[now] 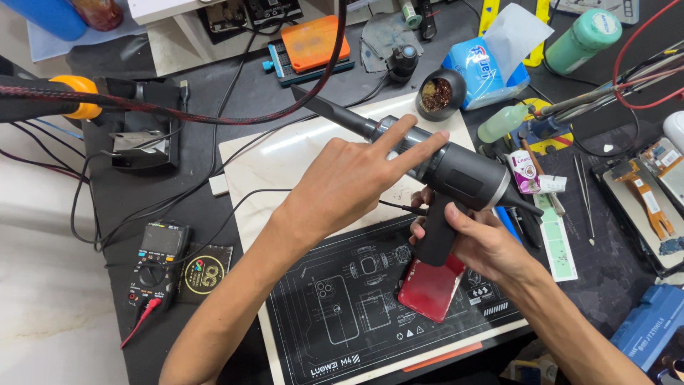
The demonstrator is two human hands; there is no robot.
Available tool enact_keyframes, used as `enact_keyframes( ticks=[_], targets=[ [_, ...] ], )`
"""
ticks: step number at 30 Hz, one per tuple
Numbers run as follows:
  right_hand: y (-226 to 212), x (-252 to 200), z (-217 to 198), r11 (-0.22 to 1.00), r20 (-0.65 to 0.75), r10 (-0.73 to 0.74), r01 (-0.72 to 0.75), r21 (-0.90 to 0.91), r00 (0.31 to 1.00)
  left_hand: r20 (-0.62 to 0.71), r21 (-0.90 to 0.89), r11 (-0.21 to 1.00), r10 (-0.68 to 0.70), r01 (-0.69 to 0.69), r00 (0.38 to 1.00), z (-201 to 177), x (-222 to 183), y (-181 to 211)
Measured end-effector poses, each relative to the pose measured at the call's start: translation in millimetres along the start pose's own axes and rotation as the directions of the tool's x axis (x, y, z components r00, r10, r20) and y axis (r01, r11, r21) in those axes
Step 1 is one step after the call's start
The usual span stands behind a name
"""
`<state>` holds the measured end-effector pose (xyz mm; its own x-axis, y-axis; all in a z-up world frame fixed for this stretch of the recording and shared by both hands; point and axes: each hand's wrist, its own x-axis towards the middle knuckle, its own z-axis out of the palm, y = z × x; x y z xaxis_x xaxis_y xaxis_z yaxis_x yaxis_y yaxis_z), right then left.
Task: The person cleans the edges of a mobile phone back cover with a cloth and a liquid, then applies adhesive from a tube to the back of a red smartphone and presses a black screen assembly onto another device.
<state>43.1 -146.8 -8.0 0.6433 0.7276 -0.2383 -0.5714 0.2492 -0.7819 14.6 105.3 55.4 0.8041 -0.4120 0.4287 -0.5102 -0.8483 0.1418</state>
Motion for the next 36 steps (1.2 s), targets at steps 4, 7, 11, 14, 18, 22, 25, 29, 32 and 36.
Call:
enact_keyframes(
  ticks=[4,7,11,14,18,22,25,29,32,36],
  targets=[
    [-1,4,5,1.000,-0.046,-0.019,0.018,-0.013,0.999,0.015,0.009,1.000,-0.019,0.019,1.000,0,0,-2],
    [-3,9,7,0.992,-0.085,-0.061,0.051,-0.115,0.995,-0.033,0.014,1.000,-0.010,0.011,0.999,-2,0,-2],
    [-5,11,6,0.966,-0.073,-0.021,0.001,-0.258,0.997,-0.096,0.020,1.000,0.016,-0.014,0.995,-2,1,3],
    [-4,17,4,0.977,0.073,-0.009,0.024,-0.211,0.997,-0.110,0.031,0.999,0.012,-0.008,0.994,-2,1,5],
    [5,20,9,0.998,-0.061,0.012,-0.016,-0.066,0.998,-0.079,0.035,0.999,-0.011,0.013,0.997,-2,1,2],
    [9,23,18,1.000,-0.154,-0.003,-0.001,-0.026,0.988,-0.074,0.010,1.000,-0.020,0.021,0.997,-1,2,-1],
    [5,24,23,0.999,-0.179,0.009,-0.015,-0.033,0.984,-0.065,0.002,1.000,-0.027,0.027,0.998,0,0,-1],
    [0,25,27,0.999,-0.220,0.040,-0.047,-0.027,0.975,-0.057,0.003,0.999,-0.036,0.037,0.998,0,0,-3],
    [0,26,27,0.998,-0.215,0.045,-0.054,-0.036,0.976,-0.059,-0.005,0.999,-0.041,0.041,0.997,1,1,-3],
    [-1,26,25,0.997,-0.225,0.053,-0.066,-0.051,0.973,-0.054,0.009,0.999,-0.049,0.050,0.997,2,1,-2]
  ],
)
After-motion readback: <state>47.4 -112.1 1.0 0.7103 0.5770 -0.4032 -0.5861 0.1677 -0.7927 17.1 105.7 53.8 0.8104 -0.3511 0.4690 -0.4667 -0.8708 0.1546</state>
